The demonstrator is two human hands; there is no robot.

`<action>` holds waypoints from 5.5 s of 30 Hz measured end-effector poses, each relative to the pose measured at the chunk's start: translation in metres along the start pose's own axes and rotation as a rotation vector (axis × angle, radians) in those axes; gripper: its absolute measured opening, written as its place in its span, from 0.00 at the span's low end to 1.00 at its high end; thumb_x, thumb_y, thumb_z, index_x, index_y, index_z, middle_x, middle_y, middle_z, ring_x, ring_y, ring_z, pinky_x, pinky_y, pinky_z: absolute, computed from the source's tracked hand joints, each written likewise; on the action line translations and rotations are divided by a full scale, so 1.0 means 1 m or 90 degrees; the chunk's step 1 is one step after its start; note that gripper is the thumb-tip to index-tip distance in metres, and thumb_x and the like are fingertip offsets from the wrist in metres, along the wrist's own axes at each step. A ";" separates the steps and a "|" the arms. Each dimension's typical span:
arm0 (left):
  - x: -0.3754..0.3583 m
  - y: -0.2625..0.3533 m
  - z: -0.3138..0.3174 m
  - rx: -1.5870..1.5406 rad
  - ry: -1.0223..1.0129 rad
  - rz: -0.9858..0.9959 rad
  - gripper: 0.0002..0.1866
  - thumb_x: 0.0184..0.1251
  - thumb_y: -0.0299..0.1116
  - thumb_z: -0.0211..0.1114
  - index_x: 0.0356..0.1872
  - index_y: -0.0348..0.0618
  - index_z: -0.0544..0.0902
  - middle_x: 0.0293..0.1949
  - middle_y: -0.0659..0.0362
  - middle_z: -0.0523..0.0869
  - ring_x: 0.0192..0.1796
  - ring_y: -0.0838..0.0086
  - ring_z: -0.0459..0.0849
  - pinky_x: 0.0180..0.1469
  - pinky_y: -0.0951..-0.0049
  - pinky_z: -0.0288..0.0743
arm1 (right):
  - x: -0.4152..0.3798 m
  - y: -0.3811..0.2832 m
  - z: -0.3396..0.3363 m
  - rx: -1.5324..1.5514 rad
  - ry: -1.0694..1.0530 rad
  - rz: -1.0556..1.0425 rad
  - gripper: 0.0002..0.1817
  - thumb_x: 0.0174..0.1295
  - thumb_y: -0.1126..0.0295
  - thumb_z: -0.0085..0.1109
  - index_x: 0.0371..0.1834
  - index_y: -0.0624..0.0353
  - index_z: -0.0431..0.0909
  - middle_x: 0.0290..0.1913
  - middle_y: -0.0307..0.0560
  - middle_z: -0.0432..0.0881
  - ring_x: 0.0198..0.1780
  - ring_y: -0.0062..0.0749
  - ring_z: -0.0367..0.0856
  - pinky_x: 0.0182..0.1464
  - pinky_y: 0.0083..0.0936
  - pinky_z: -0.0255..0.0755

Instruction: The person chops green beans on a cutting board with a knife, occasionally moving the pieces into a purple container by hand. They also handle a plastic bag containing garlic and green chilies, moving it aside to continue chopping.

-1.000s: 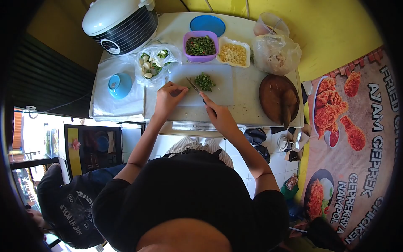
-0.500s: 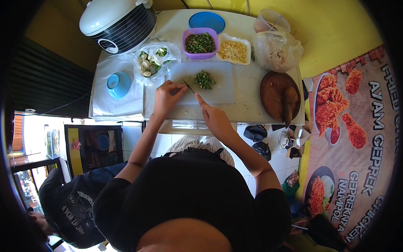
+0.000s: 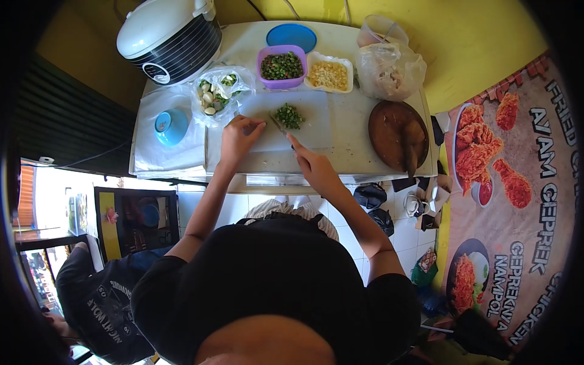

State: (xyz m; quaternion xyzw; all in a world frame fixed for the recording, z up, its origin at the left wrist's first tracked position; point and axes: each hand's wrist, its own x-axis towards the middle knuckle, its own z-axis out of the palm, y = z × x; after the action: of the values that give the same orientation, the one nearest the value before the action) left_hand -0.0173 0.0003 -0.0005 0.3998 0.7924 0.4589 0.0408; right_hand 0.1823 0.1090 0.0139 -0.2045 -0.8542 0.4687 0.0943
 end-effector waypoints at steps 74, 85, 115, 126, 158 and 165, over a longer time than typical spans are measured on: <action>0.113 0.034 0.004 -0.123 -0.101 0.213 0.14 0.53 0.29 0.72 0.42 0.42 0.87 0.42 0.52 0.86 0.39 0.63 0.84 0.44 0.70 0.78 | 0.080 -0.036 -0.069 0.224 -0.001 0.064 0.25 0.73 0.65 0.44 0.73 0.41 0.60 0.16 0.36 0.67 0.12 0.15 0.61 0.15 0.17 0.61; 0.170 0.016 0.011 -0.053 -0.175 0.259 0.13 0.57 0.29 0.68 0.45 0.41 0.85 0.44 0.51 0.85 0.43 0.60 0.84 0.50 0.67 0.77 | 0.139 -0.002 -0.096 -0.032 0.053 -0.072 0.26 0.69 0.67 0.50 0.71 0.41 0.64 0.19 0.45 0.72 0.18 0.26 0.72 0.28 0.25 0.71; 0.074 0.024 0.019 -0.011 -0.190 0.199 0.14 0.64 0.31 0.63 0.48 0.39 0.81 0.47 0.50 0.83 0.50 0.56 0.82 0.53 0.63 0.75 | 0.034 0.009 -0.100 0.004 0.166 -0.024 0.23 0.65 0.69 0.58 0.64 0.51 0.72 0.32 0.43 0.81 0.25 0.22 0.71 0.32 0.21 0.69; 0.059 0.020 0.016 -0.007 -0.302 0.244 0.10 0.64 0.30 0.61 0.44 0.43 0.84 0.40 0.52 0.84 0.45 0.56 0.81 0.51 0.61 0.74 | -0.025 0.052 -0.073 0.183 0.258 0.026 0.24 0.65 0.66 0.60 0.65 0.53 0.73 0.21 0.31 0.73 0.20 0.08 0.62 0.21 0.10 0.54; 0.037 0.062 0.039 -0.056 -0.151 0.122 0.12 0.57 0.33 0.67 0.43 0.49 0.86 0.32 0.60 0.87 0.32 0.69 0.82 0.39 0.68 0.76 | -0.045 0.035 -0.064 0.245 0.198 0.177 0.24 0.66 0.64 0.58 0.65 0.57 0.71 0.22 0.35 0.74 0.25 0.14 0.69 0.28 0.16 0.63; 0.022 0.038 0.002 -0.056 -0.047 0.027 0.11 0.60 0.31 0.67 0.44 0.45 0.86 0.36 0.55 0.87 0.36 0.70 0.84 0.42 0.71 0.76 | 0.011 0.033 -0.056 -0.029 0.109 0.105 0.24 0.65 0.61 0.55 0.66 0.43 0.71 0.26 0.52 0.79 0.25 0.37 0.78 0.33 0.30 0.71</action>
State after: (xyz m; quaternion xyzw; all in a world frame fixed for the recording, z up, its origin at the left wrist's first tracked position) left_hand -0.0085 0.0263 0.0334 0.4312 0.7607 0.4790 0.0777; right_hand 0.2010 0.1721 0.0167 -0.3159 -0.8336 0.4360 0.1234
